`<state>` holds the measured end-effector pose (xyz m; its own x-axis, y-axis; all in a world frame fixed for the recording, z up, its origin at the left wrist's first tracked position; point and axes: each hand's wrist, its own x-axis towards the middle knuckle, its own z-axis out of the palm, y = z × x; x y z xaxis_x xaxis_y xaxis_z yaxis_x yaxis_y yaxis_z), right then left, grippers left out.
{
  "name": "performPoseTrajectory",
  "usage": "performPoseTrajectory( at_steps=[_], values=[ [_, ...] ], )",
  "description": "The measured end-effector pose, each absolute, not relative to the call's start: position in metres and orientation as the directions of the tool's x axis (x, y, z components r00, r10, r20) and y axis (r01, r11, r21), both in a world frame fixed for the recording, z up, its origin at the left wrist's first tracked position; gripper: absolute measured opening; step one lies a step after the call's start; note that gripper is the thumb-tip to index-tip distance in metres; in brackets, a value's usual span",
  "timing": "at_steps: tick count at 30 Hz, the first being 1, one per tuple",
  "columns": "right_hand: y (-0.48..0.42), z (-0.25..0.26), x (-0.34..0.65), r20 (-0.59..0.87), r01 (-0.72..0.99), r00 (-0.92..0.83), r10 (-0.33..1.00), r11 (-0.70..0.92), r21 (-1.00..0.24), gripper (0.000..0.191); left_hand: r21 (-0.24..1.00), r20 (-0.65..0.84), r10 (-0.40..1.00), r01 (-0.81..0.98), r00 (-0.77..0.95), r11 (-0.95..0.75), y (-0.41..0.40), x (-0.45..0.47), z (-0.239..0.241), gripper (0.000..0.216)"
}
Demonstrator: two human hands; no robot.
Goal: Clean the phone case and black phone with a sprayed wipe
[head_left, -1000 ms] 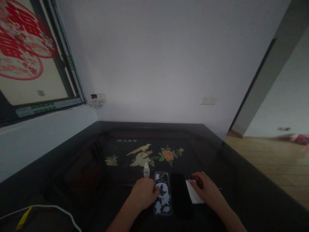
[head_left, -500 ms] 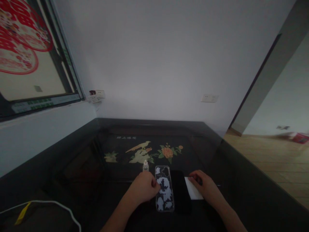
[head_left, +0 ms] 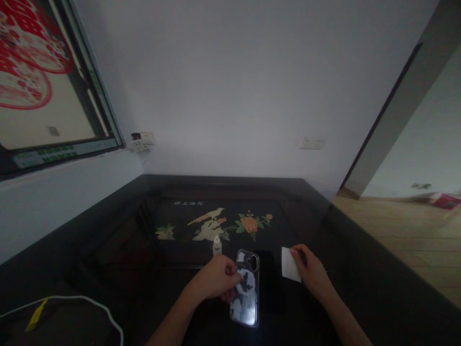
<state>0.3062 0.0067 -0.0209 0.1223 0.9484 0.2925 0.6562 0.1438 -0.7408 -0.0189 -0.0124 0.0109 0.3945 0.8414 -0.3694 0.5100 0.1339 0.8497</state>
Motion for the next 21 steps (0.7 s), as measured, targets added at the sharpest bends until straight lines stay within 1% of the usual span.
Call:
performPoseTrajectory(
  at_steps=[2,5,9,11,13,15,16,17,18,19,21],
  values=[
    [0.006,-0.018,0.305,0.250,0.606,0.171,0.953,0.098,-0.789,0.039,0.881,-0.385,0.810,0.439,0.442,0.179,-0.012,-0.017,0.011,0.026],
    [0.005,-0.014,0.301,0.213,0.528,0.200,0.956,0.077,-0.846,0.042,0.915,-0.380,0.769,0.332,0.514,0.231,-0.013,-0.013,0.010,0.034],
    [0.007,-0.003,0.295,0.090,0.403,0.156,0.984,0.020,-0.915,0.049,0.936,-0.351,0.754,0.224,0.555,0.270,-0.012,-0.006,0.008,0.038],
    [0.009,0.007,0.291,0.071,0.358,0.117,0.991,0.025,-0.933,0.053,0.941,-0.339,0.775,0.193,0.533,0.278,-0.012,-0.004,0.007,0.039],
    [0.010,0.019,0.284,0.119,0.330,0.100,0.988,0.079,-0.941,0.051,0.953,-0.303,0.816,0.161,0.492,0.257,-0.011,-0.003,0.005,0.040],
    [0.008,0.034,0.273,0.222,0.334,0.124,0.967,0.170,-0.927,0.046,0.969,-0.247,0.852,0.112,0.462,0.220,-0.009,-0.003,0.002,0.041],
    [0.006,0.041,0.265,0.291,0.363,0.148,0.945,0.221,-0.905,0.043,0.975,-0.222,0.862,0.081,0.456,0.208,-0.009,-0.003,0.001,0.042],
    [0.003,0.047,0.258,0.379,0.429,0.171,0.909,0.277,-0.860,0.039,0.978,-0.203,0.867,0.047,0.455,0.204,-0.009,-0.003,0.000,0.043],
    [0.000,0.052,0.249,0.477,0.512,0.158,0.865,0.342,-0.788,0.033,0.978,-0.192,0.868,0.017,0.459,0.207,-0.009,-0.003,0.000,0.043],
    [-0.004,0.055,0.241,0.549,0.561,0.107,0.829,0.406,-0.722,0.028,0.977,-0.190,0.866,0.000,0.462,0.214,-0.010,-0.003,0.001,0.044],
    [-0.010,0.054,0.226,0.636,0.598,-0.036,0.771,0.526,-0.604,0.023,0.973,-0.203,0.862,0.000,0.464,0.229,-0.011,-0.004,0.004,0.043]
  ],
)
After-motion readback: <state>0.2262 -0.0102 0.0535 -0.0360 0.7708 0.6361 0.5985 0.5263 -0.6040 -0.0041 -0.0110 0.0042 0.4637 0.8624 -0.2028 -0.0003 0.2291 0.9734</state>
